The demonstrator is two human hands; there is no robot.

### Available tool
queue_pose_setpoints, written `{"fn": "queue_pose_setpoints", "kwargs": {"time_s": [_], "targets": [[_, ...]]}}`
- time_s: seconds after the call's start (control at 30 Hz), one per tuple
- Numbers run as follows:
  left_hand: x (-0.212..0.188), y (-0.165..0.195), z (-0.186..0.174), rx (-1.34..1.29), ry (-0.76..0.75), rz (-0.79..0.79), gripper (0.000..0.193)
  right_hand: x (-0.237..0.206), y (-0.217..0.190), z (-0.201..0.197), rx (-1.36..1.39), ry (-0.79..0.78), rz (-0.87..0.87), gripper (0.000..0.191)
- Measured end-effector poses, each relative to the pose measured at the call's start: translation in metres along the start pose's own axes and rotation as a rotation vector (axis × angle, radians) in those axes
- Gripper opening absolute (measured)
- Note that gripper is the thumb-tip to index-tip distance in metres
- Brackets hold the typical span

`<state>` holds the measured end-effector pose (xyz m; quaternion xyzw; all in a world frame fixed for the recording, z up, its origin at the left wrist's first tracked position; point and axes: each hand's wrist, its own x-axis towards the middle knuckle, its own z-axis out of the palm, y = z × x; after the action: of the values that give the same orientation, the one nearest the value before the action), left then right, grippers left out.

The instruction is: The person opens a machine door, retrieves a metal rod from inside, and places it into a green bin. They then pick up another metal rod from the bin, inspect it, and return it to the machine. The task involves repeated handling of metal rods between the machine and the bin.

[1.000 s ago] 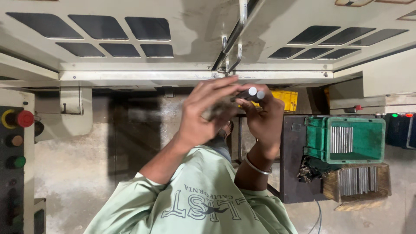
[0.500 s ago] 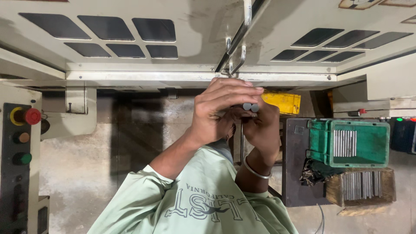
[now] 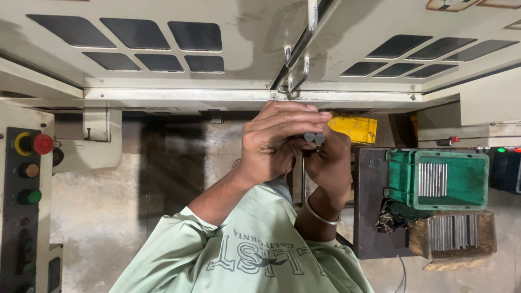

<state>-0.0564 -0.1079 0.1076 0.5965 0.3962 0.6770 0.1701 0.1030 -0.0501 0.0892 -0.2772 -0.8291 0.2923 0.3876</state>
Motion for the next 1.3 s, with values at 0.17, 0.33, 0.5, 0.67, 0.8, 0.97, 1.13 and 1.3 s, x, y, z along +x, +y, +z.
{"fn": "queue_pose_setpoints", "kwargs": {"time_s": [0.17, 0.33, 0.5, 0.67, 0.8, 0.97, 1.13, 1.3], "targets": [[0.001, 0.001, -0.001, 0.009, 0.005, 0.009, 0.036, -0.001, -0.004, -0.002, 0.022, -0.024, 0.03, 0.038], [0.0, 0.002, -0.001, 0.006, 0.001, 0.006, 0.036, -0.001, -0.008, -0.003, 0.02, -0.03, 0.03, 0.041], [-0.001, 0.005, 0.0, -0.007, -0.011, -0.012, 0.037, 0.0, -0.01, -0.003, 0.039, -0.036, 0.045, 0.04], [0.0, 0.0, -0.004, -0.102, -0.026, -0.177, 0.051, 0.002, -0.008, 0.007, 0.599, 0.058, 0.115, 0.019], [-0.008, -0.009, -0.013, -0.059, 0.007, -0.283, 0.048, 0.008, 0.011, 0.006, 1.09, 0.318, 0.245, 0.021], [-0.026, -0.02, 0.001, 0.061, 0.054, -0.229, 0.036, 0.007, 0.043, 0.002, 1.562, 0.443, 0.535, 0.025], [-0.034, -0.023, 0.013, 0.166, 0.189, -0.102, 0.027, 0.002, 0.058, 0.007, 1.707, 0.462, 0.597, 0.024], [-0.032, -0.023, 0.016, 0.329, 0.22, 0.075, 0.027, 0.004, 0.061, 0.008, 1.726, 0.474, 0.592, 0.024]]}}
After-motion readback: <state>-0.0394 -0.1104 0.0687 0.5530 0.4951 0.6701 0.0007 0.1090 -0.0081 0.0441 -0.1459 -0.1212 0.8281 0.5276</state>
